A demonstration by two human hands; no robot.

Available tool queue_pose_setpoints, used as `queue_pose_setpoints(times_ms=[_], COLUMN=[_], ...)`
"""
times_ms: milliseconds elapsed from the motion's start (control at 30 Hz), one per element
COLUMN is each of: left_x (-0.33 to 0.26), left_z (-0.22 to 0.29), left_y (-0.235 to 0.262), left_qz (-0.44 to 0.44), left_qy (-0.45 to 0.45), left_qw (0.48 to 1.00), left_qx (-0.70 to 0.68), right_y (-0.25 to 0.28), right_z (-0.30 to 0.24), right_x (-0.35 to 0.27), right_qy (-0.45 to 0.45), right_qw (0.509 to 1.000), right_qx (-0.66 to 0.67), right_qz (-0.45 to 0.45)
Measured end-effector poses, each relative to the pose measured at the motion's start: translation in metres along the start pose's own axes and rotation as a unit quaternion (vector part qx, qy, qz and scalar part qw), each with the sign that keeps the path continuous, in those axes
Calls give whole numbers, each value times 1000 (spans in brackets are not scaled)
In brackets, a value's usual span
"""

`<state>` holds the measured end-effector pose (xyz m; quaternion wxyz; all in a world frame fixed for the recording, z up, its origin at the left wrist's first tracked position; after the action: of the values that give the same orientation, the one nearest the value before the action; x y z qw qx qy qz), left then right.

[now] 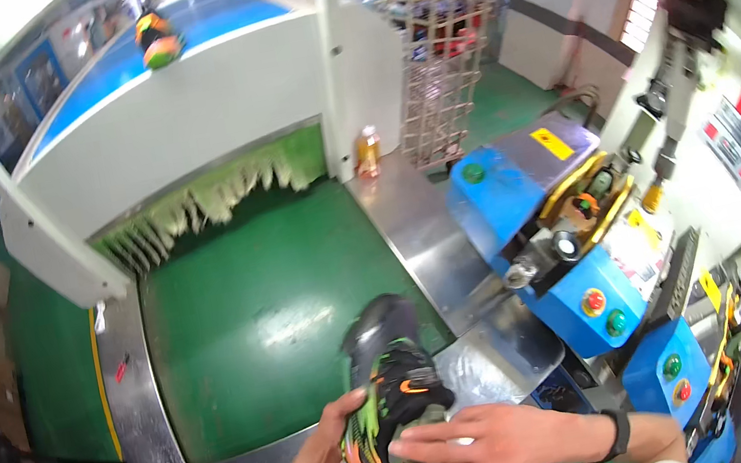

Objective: The recorder uses an EVA MD sole wrinkle removing machine to treat various pairs of shoes in a factory production line.

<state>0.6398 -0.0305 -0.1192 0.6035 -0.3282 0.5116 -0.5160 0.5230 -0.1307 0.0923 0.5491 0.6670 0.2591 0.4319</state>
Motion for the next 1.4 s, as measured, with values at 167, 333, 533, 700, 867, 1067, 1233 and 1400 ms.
queue_pose_setpoints(times_ms=[167, 333, 533, 700, 867, 1067, 1233, 1400], left_x=[21, 79, 151, 275, 509, 657, 664, 488], left_z=[-64, -102, -158, -72, 30, 68, 124, 179], left_y=[-61, -120, -137, -179, -235, -222, -223, -169], left_qz=[-54, -18, 83, 114, 162, 38, -28, -35], left_qy=[-58, -134, -111, -199, -138, -98, 82, -82], left_qw=[995, 969, 963, 951, 777, 661, 844, 965], left_qx=[57, 205, 233, 209, 593, 743, 529, 246], right_y=[-50, -49, -33, -35, 21, 31, 45, 54], right_z=[-90, -114, -142, -143, -109, -60, -27, 34], right_x=[-150, -174, -277, -331, -349, -348, -355, -357], right_qy=[-456, -515, -626, -572, -665, -719, -745, -683], right_qw=[649, 634, 523, 337, 366, 340, 300, 296], right_qx=[404, 372, 356, 340, 250, 174, 151, 183], right_qz=[455, 441, 455, 666, 602, 580, 576, 643])
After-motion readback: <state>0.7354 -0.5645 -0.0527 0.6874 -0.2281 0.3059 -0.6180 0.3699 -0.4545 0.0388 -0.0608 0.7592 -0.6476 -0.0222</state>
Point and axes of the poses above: each hand's wrist, its own x-axis towards the middle knuckle, its own y-axis out of the back of the hand, z = x × y, the point moved 5 cm from there along x, towards the middle knuckle, and after that the axes turned 13 degrees about y, right-handed, at the moved point
